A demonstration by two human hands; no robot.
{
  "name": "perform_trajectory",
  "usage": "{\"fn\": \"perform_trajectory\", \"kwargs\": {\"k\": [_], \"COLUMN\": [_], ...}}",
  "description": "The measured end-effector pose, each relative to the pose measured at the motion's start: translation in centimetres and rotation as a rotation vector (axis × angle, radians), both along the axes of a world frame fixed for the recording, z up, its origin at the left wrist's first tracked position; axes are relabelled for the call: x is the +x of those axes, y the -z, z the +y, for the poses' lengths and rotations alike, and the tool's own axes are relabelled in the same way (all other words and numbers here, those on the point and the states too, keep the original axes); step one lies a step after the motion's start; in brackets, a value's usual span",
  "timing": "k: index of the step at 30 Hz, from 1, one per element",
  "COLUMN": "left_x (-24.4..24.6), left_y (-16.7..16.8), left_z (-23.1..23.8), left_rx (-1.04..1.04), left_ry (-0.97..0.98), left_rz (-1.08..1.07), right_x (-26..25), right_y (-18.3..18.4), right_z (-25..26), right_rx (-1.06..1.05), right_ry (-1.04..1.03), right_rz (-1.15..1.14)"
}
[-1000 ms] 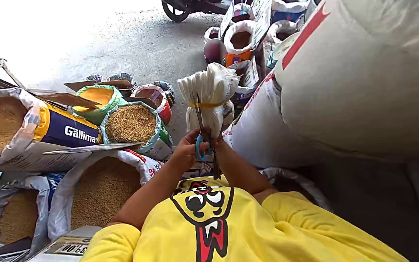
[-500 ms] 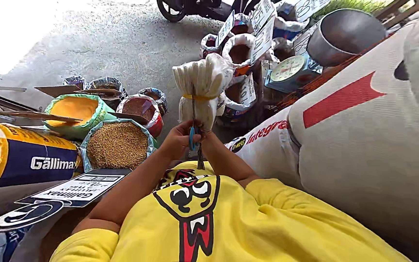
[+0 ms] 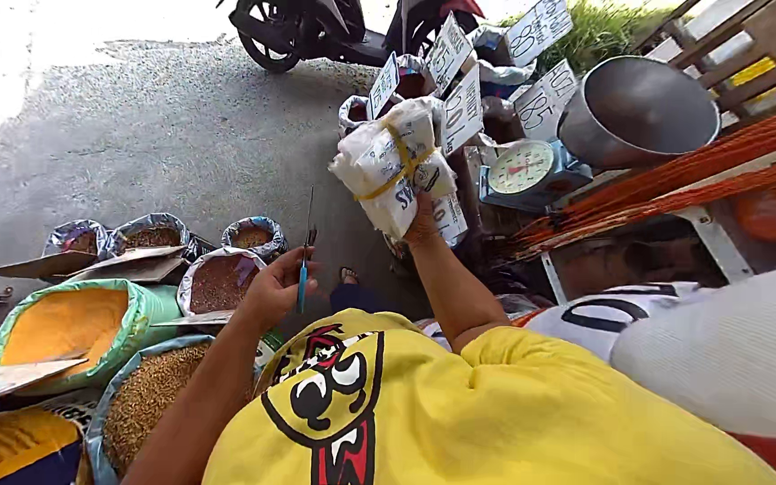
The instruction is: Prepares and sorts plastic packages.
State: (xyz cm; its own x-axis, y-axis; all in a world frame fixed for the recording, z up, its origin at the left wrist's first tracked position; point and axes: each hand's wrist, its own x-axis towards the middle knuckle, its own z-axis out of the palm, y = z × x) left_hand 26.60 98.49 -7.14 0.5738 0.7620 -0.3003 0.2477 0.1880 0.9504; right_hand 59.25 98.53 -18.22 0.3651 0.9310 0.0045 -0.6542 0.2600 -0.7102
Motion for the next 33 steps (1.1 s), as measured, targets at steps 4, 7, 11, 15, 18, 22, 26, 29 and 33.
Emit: {"fn": "perform_trajectory", "kwargs": {"k": [4,7,11,15,18,22,26,29,33], "left_x": [4.0,8.6,12.2,12.3,12.1,12.0,10.9,9.1,6.4], "left_y": [3.6,4.8,6.6,7.3,8.1,8.2,8.9,9.6,10.4], "left_z": [11.0,18.7,26.7,35.8,43.3,53.7,62.0,67.4,74.6], "left_rx": [0.159,0.120,-0.012,-0.087,-0.029,-0.004,0.168,0.318,0.388], "left_ry": [0.183,0.264,0.276,0.197,0.218,0.219,0.150,0.048,-0.107], "left_rz": [0.057,0.190,0.328,0.347,0.379,0.421,0.483,0.505,0.555], "right_x": [5.1,6.9,6.6,6.0,6.0,6.6,5.9,3.9,1.2], "right_y": [1.8,4.2,6.9,8.1,8.7,8.3,7.1,6.1,6.1], "right_z": [8.7,16.0,24.3,33.8,41.1,51.3,60.5,67.0,78.0], "right_rx": [-0.158,-0.162,-0.214,-0.190,-0.165,-0.115,-0.138,-0.193,-0.138], "right_ry": [-0.017,-0.060,-0.065,-0.052,-0.037,-0.084,-0.144,-0.206,-0.387], "right_rz": [-0.193,-0.290,-0.223,-0.184,-0.204,-0.272,-0.278,-0.272,-0.331]}}
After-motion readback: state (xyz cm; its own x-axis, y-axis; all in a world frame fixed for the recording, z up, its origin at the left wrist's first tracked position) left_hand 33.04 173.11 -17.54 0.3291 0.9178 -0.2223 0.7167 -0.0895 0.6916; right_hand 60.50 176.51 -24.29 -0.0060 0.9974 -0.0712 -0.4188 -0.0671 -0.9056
